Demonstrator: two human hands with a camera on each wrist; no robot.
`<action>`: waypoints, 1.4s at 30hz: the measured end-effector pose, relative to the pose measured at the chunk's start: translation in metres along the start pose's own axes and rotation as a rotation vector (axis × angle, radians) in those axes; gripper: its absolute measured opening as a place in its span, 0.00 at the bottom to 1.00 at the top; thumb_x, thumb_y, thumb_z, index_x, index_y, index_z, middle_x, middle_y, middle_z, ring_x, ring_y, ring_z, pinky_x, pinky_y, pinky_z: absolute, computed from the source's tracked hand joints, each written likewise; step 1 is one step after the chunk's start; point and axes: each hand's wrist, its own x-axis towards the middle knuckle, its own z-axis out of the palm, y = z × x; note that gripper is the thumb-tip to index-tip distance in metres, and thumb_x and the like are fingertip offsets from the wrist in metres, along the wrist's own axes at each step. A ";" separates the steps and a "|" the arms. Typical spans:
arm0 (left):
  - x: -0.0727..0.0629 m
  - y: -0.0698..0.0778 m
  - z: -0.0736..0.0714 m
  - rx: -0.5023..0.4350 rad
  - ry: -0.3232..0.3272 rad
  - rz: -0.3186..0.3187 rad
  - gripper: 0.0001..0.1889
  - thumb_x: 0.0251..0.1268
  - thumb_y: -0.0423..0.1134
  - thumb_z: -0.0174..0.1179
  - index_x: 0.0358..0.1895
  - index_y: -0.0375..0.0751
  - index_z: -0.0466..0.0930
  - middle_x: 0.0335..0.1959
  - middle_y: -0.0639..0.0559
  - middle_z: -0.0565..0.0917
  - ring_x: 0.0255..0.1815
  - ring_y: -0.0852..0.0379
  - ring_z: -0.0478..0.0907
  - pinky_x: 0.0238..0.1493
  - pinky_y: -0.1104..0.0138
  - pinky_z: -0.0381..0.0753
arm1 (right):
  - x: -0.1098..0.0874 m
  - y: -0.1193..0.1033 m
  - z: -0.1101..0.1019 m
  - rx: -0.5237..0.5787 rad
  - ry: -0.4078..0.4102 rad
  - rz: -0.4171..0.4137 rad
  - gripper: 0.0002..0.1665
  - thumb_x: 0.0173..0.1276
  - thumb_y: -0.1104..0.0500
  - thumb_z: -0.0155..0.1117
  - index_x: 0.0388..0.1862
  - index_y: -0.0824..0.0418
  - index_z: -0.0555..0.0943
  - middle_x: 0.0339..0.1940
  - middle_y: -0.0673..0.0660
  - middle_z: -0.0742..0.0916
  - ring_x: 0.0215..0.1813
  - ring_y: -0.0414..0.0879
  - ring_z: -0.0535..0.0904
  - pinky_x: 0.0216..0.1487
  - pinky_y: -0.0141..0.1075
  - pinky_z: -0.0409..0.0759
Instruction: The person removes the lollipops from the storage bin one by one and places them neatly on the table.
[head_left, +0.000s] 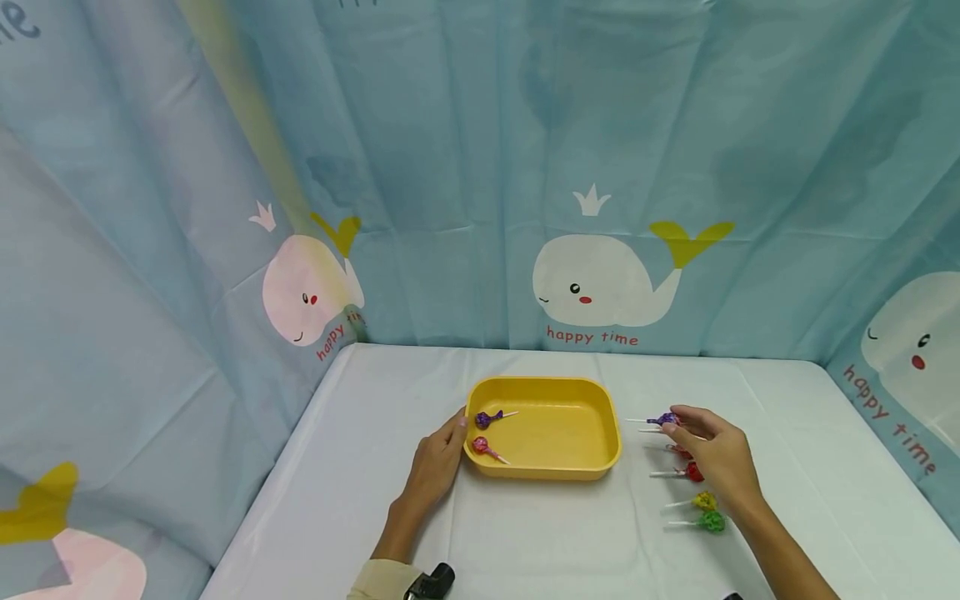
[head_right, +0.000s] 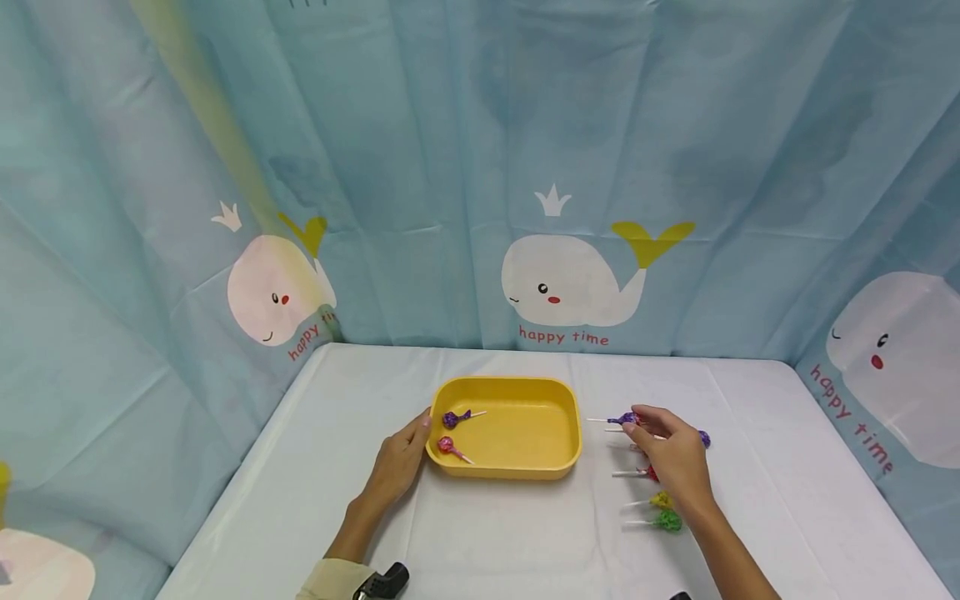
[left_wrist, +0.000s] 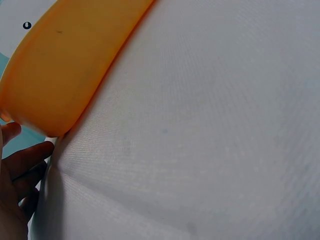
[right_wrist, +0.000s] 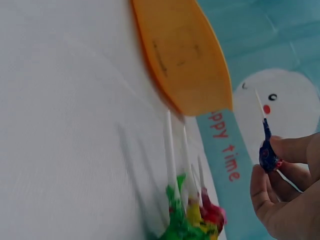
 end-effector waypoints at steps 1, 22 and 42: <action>0.000 0.000 0.000 -0.001 0.001 0.001 0.34 0.85 0.67 0.38 0.80 0.54 0.71 0.75 0.52 0.77 0.76 0.43 0.74 0.78 0.46 0.71 | 0.000 0.002 -0.003 -0.010 0.003 0.005 0.38 0.76 0.37 0.67 0.73 0.59 0.79 0.65 0.65 0.87 0.48 0.39 0.86 0.46 0.23 0.85; 0.001 0.002 0.001 -0.006 -0.008 -0.024 0.34 0.85 0.68 0.38 0.80 0.54 0.71 0.76 0.52 0.76 0.77 0.44 0.73 0.79 0.46 0.70 | -0.004 0.052 -0.048 -0.111 0.119 0.110 0.33 0.79 0.45 0.67 0.72 0.66 0.79 0.61 0.67 0.89 0.37 0.25 0.84 0.36 0.18 0.77; 0.000 0.002 0.001 -0.008 -0.011 -0.044 0.35 0.84 0.68 0.39 0.80 0.53 0.70 0.76 0.51 0.76 0.78 0.43 0.72 0.79 0.45 0.69 | 0.005 0.086 -0.069 -0.137 0.123 0.223 0.34 0.77 0.49 0.69 0.72 0.68 0.78 0.63 0.70 0.86 0.41 0.32 0.83 0.35 0.28 0.81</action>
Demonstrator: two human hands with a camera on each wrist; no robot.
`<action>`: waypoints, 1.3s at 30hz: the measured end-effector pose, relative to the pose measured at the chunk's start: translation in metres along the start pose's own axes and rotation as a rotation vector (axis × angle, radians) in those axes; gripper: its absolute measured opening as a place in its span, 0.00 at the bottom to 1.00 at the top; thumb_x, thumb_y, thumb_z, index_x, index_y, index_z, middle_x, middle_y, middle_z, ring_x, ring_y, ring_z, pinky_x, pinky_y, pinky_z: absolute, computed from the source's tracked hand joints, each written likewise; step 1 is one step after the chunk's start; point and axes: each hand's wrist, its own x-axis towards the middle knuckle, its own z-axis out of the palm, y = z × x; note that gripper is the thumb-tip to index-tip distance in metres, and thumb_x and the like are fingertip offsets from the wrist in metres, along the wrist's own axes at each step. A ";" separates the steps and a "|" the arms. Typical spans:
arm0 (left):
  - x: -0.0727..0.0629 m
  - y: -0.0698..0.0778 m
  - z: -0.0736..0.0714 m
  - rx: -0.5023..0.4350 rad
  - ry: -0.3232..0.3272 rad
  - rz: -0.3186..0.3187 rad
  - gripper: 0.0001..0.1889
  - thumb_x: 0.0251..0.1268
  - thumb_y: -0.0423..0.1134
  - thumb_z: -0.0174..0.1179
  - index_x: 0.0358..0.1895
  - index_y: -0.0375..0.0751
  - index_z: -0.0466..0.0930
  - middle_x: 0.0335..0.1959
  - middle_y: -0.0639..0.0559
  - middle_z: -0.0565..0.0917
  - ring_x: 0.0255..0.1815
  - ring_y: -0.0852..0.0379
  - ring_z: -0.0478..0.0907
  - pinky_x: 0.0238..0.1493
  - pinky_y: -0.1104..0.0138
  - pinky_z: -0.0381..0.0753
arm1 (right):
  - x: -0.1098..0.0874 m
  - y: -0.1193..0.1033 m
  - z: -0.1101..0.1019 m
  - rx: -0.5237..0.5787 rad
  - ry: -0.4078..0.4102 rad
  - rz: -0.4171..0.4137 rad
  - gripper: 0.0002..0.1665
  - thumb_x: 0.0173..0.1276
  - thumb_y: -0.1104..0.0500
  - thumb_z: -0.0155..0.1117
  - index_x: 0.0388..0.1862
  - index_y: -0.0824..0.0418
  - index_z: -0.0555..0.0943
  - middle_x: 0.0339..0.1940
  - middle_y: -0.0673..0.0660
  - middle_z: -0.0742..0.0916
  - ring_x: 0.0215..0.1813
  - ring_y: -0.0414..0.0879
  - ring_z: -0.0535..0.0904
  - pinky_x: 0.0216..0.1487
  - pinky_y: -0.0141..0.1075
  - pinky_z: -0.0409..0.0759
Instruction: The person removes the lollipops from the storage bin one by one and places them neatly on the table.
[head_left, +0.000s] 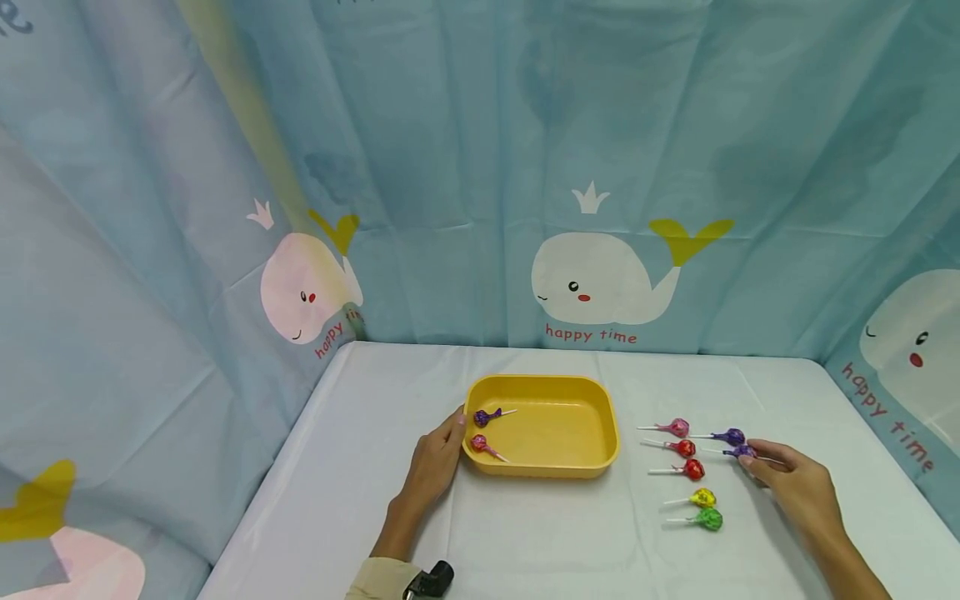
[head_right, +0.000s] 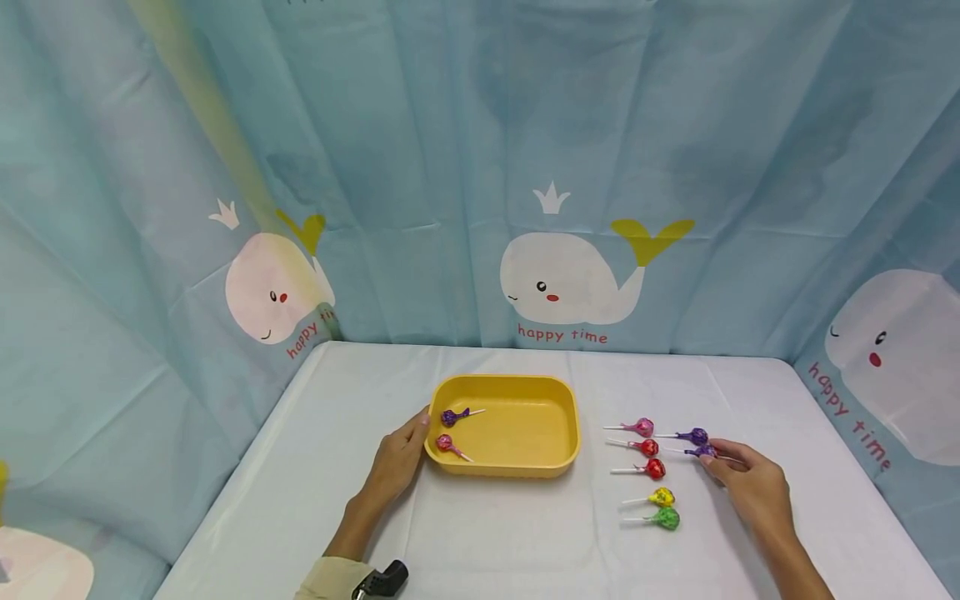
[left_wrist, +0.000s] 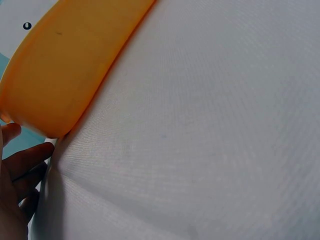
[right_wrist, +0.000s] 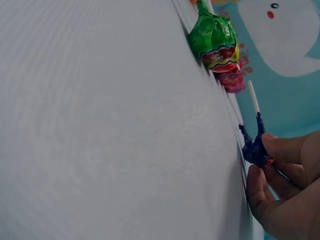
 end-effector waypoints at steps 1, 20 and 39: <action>0.000 0.000 0.000 -0.002 -0.001 0.002 0.34 0.84 0.68 0.39 0.80 0.53 0.70 0.76 0.51 0.76 0.78 0.43 0.72 0.79 0.45 0.69 | 0.001 0.001 0.000 -0.003 -0.003 0.012 0.34 0.78 0.48 0.69 0.73 0.68 0.77 0.66 0.71 0.85 0.46 0.38 0.85 0.39 0.32 0.81; 0.000 -0.001 0.001 0.001 -0.004 0.018 0.35 0.84 0.68 0.38 0.81 0.53 0.70 0.76 0.51 0.75 0.78 0.43 0.72 0.79 0.46 0.69 | 0.005 0.004 0.005 0.016 -0.007 0.038 0.33 0.78 0.54 0.68 0.75 0.69 0.74 0.66 0.73 0.84 0.72 0.71 0.72 0.69 0.67 0.71; 0.000 0.000 -0.001 0.002 0.001 0.021 0.35 0.85 0.68 0.38 0.80 0.51 0.71 0.75 0.51 0.76 0.77 0.43 0.73 0.78 0.46 0.70 | 0.000 -0.002 0.003 0.005 0.044 0.031 0.32 0.79 0.50 0.67 0.74 0.66 0.77 0.65 0.70 0.85 0.49 0.46 0.86 0.30 0.25 0.77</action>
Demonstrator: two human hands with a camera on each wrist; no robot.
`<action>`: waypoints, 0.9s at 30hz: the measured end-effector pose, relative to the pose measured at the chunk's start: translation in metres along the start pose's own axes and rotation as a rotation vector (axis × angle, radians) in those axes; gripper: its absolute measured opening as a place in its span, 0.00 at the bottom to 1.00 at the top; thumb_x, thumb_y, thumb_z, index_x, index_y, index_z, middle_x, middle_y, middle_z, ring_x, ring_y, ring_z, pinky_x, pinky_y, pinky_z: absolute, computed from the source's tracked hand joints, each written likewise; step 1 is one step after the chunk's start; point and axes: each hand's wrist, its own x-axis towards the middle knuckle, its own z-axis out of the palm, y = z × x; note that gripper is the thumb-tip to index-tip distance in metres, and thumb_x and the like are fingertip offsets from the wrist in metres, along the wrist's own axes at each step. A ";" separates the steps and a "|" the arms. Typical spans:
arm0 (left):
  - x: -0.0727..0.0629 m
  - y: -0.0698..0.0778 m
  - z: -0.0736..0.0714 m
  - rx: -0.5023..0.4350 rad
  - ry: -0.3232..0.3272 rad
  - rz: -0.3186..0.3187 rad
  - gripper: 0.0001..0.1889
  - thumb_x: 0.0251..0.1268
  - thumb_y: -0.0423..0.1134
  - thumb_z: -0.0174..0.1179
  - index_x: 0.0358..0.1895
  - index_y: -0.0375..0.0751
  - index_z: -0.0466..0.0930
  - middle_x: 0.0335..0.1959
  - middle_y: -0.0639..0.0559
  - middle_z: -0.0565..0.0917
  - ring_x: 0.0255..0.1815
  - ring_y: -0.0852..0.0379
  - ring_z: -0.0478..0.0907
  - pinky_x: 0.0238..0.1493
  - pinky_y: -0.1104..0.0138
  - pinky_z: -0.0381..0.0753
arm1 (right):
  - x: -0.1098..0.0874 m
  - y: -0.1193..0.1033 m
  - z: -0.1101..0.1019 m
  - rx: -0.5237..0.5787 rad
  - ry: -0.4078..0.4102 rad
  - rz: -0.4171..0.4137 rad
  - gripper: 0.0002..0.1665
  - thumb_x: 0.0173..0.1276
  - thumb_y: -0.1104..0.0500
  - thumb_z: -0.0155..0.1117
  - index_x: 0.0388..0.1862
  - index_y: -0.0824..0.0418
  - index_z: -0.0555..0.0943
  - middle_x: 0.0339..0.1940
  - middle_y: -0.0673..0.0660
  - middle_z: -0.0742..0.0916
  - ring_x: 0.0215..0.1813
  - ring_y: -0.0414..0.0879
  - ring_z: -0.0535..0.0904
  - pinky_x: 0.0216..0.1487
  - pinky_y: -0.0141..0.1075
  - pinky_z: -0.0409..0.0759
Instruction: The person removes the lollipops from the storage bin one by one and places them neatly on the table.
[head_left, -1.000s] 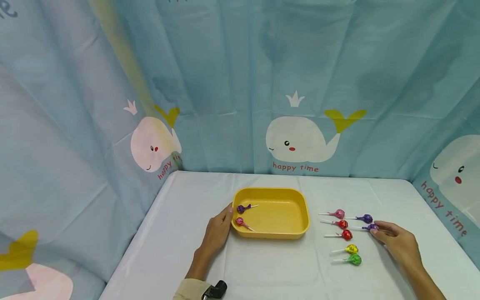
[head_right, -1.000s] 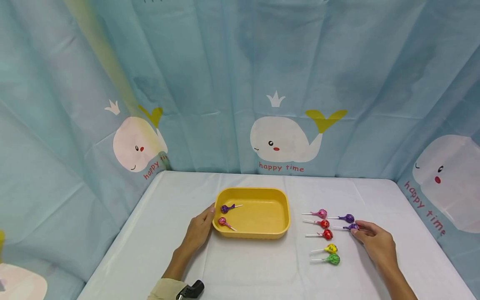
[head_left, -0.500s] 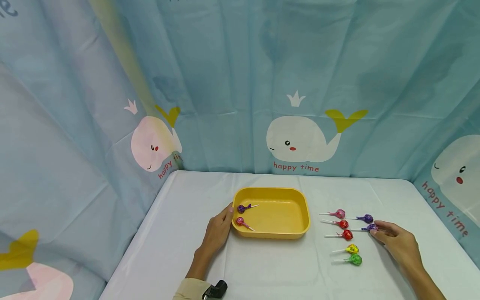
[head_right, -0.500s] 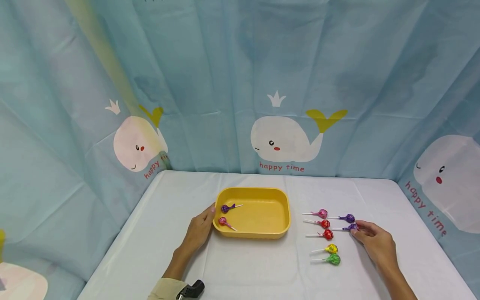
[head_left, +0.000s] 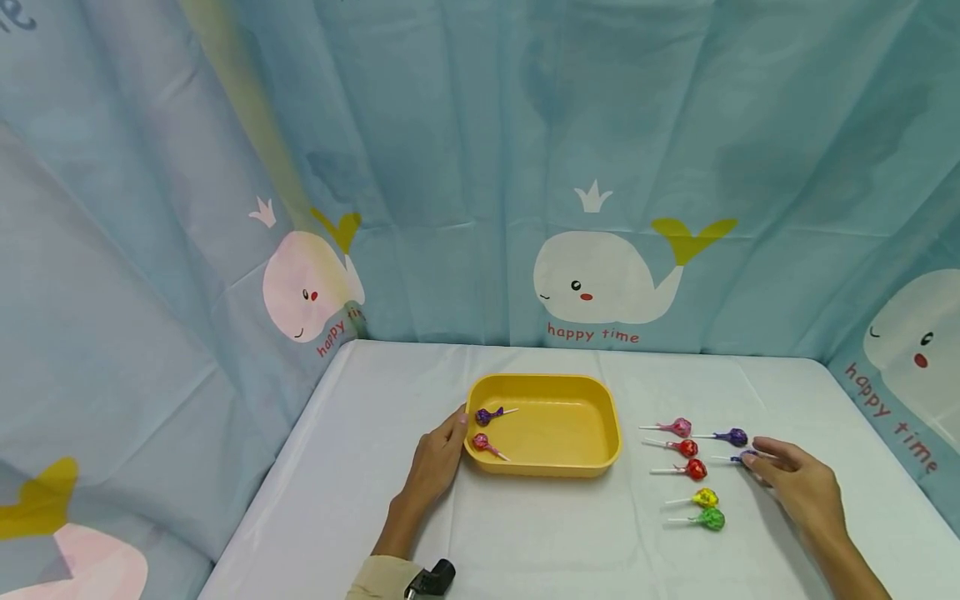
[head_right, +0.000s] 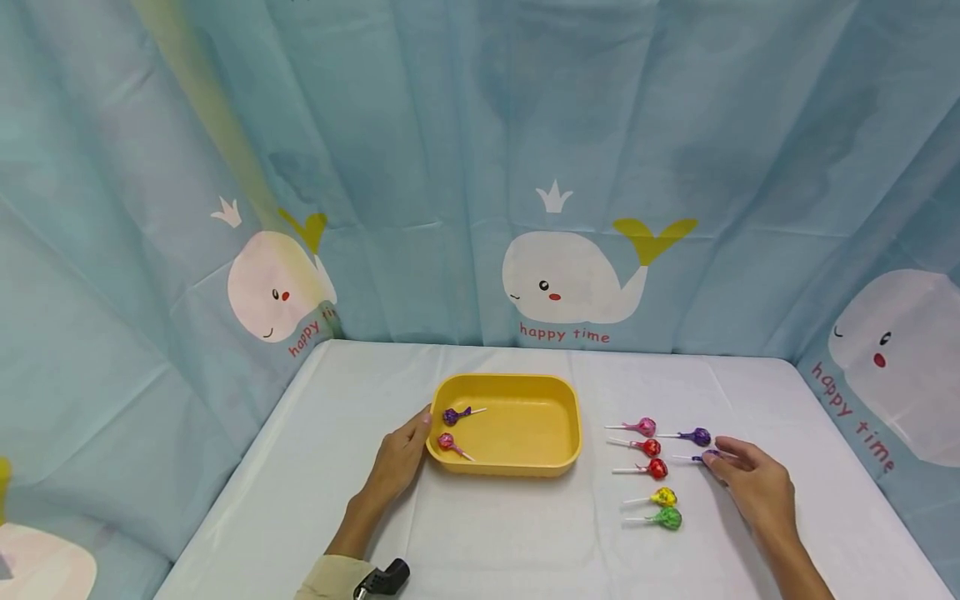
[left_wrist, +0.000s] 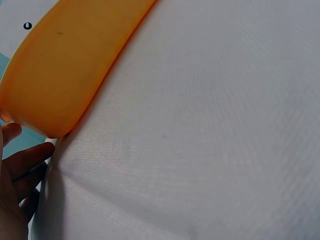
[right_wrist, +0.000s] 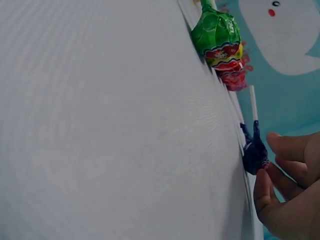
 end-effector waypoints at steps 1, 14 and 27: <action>0.000 0.000 0.000 -0.001 0.000 -0.001 0.35 0.85 0.67 0.38 0.80 0.52 0.71 0.76 0.51 0.76 0.77 0.44 0.73 0.79 0.46 0.70 | -0.001 -0.001 -0.001 0.001 0.008 -0.007 0.32 0.78 0.50 0.68 0.73 0.66 0.77 0.63 0.69 0.86 0.45 0.41 0.85 0.30 0.25 0.77; 0.000 0.001 0.000 0.000 0.002 -0.011 0.35 0.84 0.68 0.38 0.80 0.53 0.71 0.76 0.51 0.76 0.77 0.43 0.72 0.79 0.46 0.70 | -0.018 -0.027 0.005 0.089 0.004 -0.160 0.34 0.77 0.43 0.68 0.72 0.63 0.80 0.56 0.49 0.90 0.41 0.16 0.75 0.39 0.13 0.76; 0.001 -0.001 0.001 0.006 0.003 0.000 0.35 0.84 0.69 0.37 0.80 0.53 0.70 0.75 0.51 0.76 0.77 0.43 0.73 0.79 0.46 0.70 | -0.031 -0.059 0.030 0.158 -0.105 -0.235 0.35 0.77 0.39 0.68 0.73 0.59 0.79 0.61 0.54 0.89 0.45 0.23 0.82 0.46 0.17 0.78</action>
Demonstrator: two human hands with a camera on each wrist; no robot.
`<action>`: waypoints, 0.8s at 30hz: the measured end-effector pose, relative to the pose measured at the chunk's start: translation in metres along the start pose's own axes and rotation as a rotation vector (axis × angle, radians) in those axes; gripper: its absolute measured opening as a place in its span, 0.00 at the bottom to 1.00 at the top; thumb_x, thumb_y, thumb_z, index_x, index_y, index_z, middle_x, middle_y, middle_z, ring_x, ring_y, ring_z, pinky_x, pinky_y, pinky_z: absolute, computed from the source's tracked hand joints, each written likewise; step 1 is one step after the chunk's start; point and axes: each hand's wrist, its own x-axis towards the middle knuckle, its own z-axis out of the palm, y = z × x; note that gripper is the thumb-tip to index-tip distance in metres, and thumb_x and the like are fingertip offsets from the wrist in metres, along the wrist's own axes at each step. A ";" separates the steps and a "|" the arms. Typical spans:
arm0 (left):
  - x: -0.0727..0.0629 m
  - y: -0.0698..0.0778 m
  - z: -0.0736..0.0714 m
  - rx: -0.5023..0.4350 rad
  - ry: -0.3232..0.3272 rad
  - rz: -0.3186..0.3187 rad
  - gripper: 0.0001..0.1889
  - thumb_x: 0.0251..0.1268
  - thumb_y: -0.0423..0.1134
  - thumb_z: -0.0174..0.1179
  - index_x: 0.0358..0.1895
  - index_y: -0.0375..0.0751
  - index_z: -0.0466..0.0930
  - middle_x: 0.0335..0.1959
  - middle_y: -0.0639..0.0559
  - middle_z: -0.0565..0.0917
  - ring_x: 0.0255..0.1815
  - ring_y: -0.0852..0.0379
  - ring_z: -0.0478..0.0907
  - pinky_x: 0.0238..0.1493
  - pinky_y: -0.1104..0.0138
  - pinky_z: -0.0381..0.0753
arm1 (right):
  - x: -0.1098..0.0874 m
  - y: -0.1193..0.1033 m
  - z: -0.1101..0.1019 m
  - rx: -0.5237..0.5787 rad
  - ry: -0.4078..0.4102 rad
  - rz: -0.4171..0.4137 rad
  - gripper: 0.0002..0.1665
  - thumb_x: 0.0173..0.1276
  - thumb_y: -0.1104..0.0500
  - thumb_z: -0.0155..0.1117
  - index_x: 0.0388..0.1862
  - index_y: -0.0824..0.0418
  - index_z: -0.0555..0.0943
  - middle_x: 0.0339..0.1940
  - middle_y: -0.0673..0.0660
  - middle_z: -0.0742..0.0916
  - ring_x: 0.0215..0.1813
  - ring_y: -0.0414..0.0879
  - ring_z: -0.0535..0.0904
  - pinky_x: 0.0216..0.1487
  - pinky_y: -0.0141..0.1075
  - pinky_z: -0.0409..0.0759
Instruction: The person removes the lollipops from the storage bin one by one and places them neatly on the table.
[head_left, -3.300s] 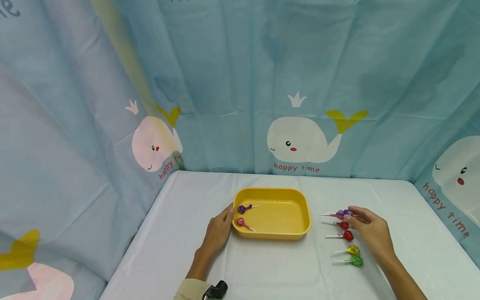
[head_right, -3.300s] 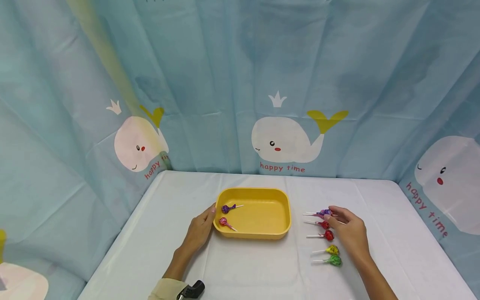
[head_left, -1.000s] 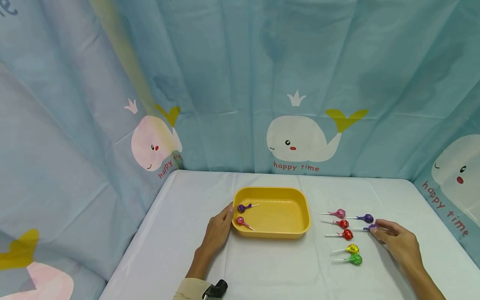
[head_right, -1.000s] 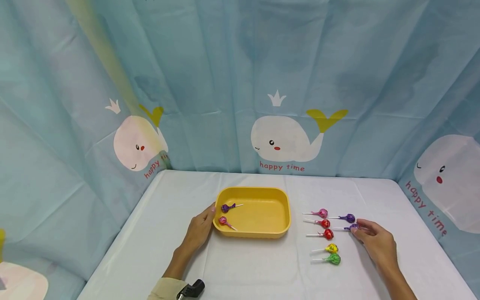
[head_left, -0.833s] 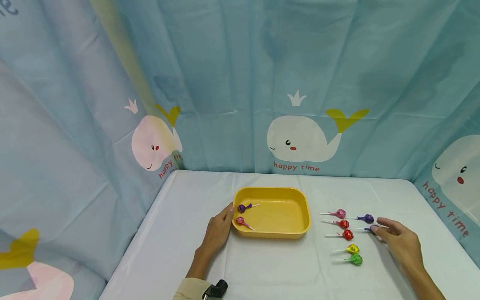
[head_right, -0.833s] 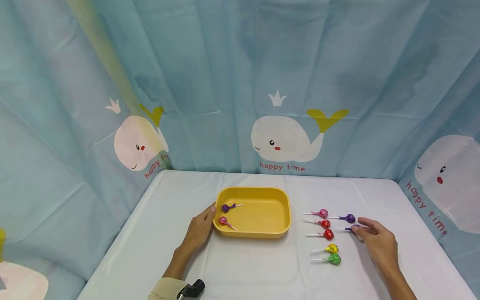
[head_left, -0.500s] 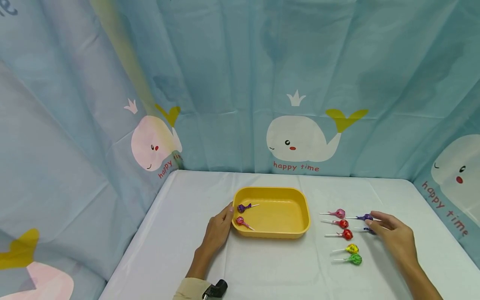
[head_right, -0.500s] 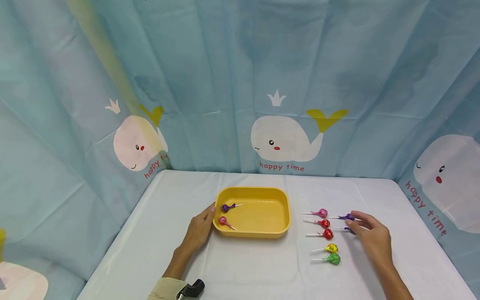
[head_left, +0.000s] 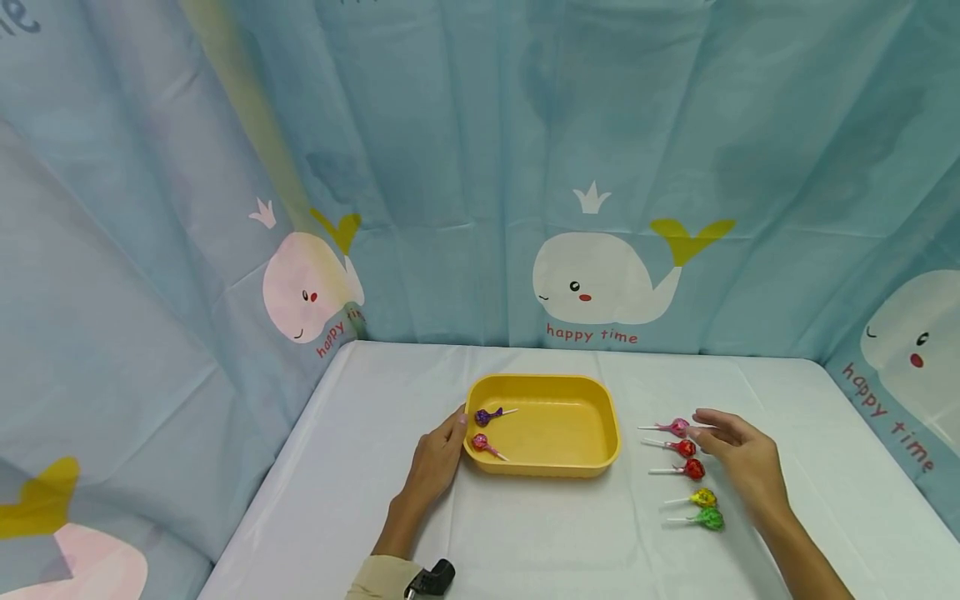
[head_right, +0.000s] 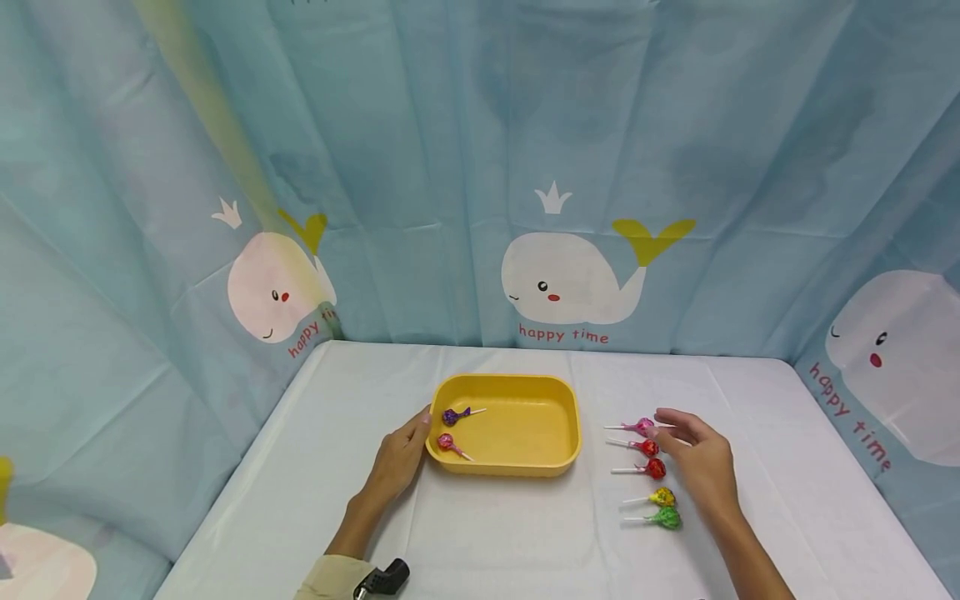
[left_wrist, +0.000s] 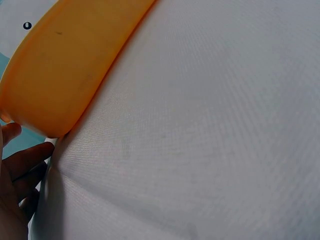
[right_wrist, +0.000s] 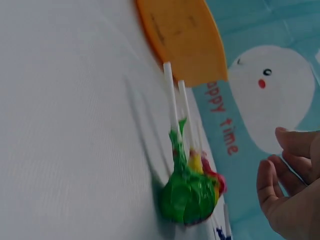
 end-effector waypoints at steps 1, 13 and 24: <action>0.000 0.000 0.000 -0.002 -0.001 0.001 0.35 0.84 0.69 0.37 0.80 0.53 0.70 0.75 0.52 0.76 0.77 0.44 0.73 0.79 0.46 0.70 | 0.000 -0.002 0.002 -0.002 -0.008 -0.001 0.35 0.77 0.39 0.67 0.73 0.58 0.79 0.63 0.56 0.88 0.46 0.23 0.82 0.46 0.16 0.77; 0.000 -0.001 -0.001 -0.010 0.006 0.011 0.35 0.83 0.69 0.38 0.80 0.56 0.71 0.75 0.53 0.77 0.76 0.45 0.74 0.79 0.47 0.70 | -0.002 -0.026 0.035 0.066 -0.042 -0.010 0.34 0.74 0.41 0.71 0.70 0.58 0.81 0.65 0.61 0.87 0.45 0.29 0.85 0.41 0.29 0.88; -0.001 -0.001 -0.001 -0.022 -0.001 0.010 0.34 0.84 0.69 0.38 0.80 0.57 0.70 0.75 0.53 0.76 0.77 0.45 0.73 0.79 0.46 0.70 | -0.005 -0.050 0.067 0.148 -0.134 -0.015 0.34 0.74 0.41 0.71 0.70 0.58 0.81 0.66 0.59 0.86 0.51 0.37 0.87 0.52 0.21 0.83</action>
